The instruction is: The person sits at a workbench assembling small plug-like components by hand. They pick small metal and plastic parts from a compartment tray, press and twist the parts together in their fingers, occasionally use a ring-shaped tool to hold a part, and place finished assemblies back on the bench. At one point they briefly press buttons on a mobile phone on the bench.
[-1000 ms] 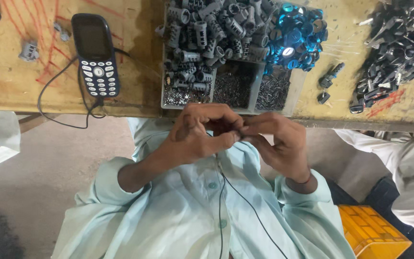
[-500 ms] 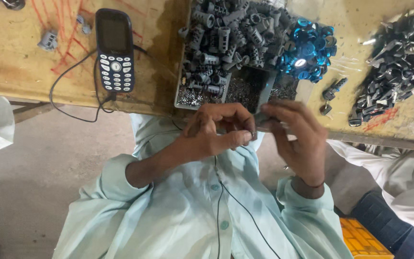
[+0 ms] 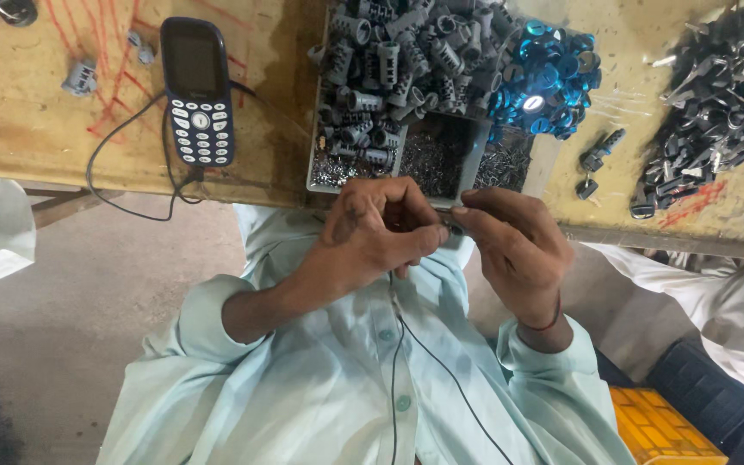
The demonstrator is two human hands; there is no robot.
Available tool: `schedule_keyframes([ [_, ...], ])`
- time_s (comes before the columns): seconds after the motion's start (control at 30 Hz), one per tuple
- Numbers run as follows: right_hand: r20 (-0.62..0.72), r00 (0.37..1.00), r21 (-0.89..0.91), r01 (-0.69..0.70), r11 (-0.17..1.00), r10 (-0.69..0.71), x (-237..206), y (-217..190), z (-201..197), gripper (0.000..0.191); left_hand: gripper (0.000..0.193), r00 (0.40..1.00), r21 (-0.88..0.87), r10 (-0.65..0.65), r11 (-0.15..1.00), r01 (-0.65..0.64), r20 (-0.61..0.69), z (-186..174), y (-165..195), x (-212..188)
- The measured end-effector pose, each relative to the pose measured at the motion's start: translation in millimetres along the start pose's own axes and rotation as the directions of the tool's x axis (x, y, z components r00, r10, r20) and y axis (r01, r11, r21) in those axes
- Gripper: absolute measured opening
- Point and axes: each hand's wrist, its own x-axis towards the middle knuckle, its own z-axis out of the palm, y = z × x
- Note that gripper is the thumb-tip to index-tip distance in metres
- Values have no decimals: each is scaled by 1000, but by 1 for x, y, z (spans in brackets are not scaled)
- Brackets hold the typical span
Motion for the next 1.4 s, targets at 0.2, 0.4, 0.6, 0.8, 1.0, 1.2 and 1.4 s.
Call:
schedule_keyframes([
  [0.2, 63, 995, -115, 79, 990, -72, 5, 2, -11, 34, 15, 996, -22, 14, 1000, -16, -87, 11, -6, 0],
  [0.4, 98, 994, -60, 46, 997, -40, 1, 6, -15, 38, 13, 996, -48, 42, 998, -46, -80, 15, -16, 1],
  [0.6, 10, 996, 135, -88, 987, 87, -6, 18, -8, 31, 18, 999, -256, -31, 966, 23, -28, 17, -17, 5],
  [0.8, -39, 998, 3, 42, 999, -42, -11, 16, -4, 31, 17, 997, -53, -64, 997, 62, -39, 9, -7, 0],
  [1.0, 5, 999, -175, 32, 984, -32, -5, 1, -6, 31, 19, 881, 398, 470, 817, -416, -44, 18, -3, -3],
  [1.2, 206, 930, 197, -344, 918, 304, -1, 0, -15, 36, 17, 914, 147, 402, 909, -391, -52, 18, -11, -3],
  [1.4, -92, 921, -469, -375, 800, 378, 5, 44, 5, 14, 15, 916, 281, 398, 875, -394, 45, 7, -22, -4],
])
